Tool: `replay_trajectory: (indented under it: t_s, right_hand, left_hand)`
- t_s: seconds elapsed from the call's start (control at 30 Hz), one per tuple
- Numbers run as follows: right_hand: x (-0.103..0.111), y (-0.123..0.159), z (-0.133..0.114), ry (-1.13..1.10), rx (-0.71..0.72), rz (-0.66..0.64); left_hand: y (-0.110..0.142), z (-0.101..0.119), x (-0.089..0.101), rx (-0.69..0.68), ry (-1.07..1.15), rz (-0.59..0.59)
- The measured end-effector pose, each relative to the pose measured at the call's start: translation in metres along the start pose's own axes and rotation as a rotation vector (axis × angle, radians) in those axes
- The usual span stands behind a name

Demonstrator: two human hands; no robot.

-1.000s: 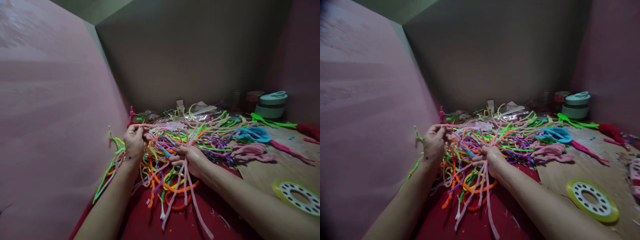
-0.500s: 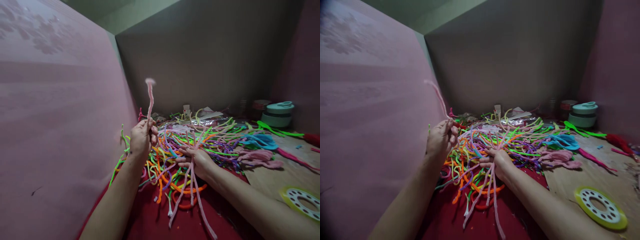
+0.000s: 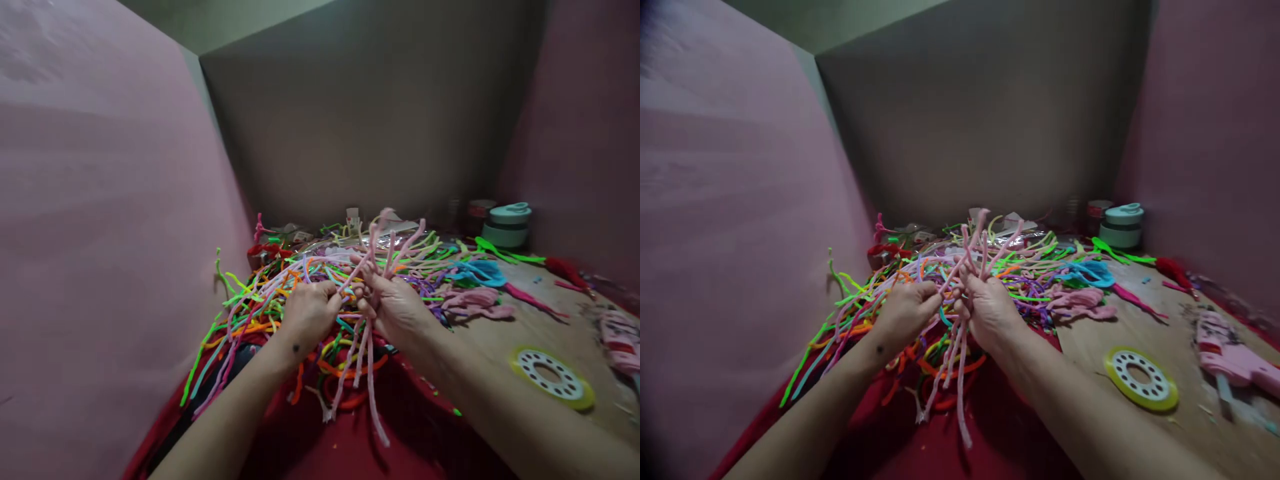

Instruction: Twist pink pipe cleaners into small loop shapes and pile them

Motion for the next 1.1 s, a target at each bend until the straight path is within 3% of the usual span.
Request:
replay_trajectory:
  t_s: [0.1, 0.23, 0.43, 0.67, 0.9, 1.1]
  right_hand:
    - [0.011, 0.001, -0.006, -0.002, -0.008, 0.04]
    - [0.029, 0.003, -0.011, -0.09, -0.048, 0.134]
    - [0.045, 0.002, -0.018, -0.241, -0.061, 0.196]
    - [0.054, 0.0, -0.028, -0.274, -0.01, 0.2]
    - [0.062, -0.005, -0.028, -0.286, -0.025, 0.236]
    - [0.062, -0.005, -0.031, -0.285, -0.031, 0.195]
  left_hand:
    - [0.007, 0.012, -0.011, -0.049, -0.217, -0.073]
    - [0.01, 0.018, -0.018, -0.092, -0.236, -0.128]
    - [0.014, 0.025, -0.022, -0.169, 0.146, -0.277]
    - [0.02, 0.022, -0.038, 0.053, 0.711, -0.578]
    - [0.019, 0.01, -0.046, 0.143, 0.996, -0.657]
    - [0.028, 0.014, -0.059, 0.234, 1.232, -0.823]
Point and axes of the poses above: each hand's wrist, its own y-axis away from the middle knuckle, its own x-axis out of the back of the hand, z = x × y, the point moved 6 cm from there along -y, towards the middle knuckle, and after that the axes turned 5 degrees about -z, right-handed, at the moved point
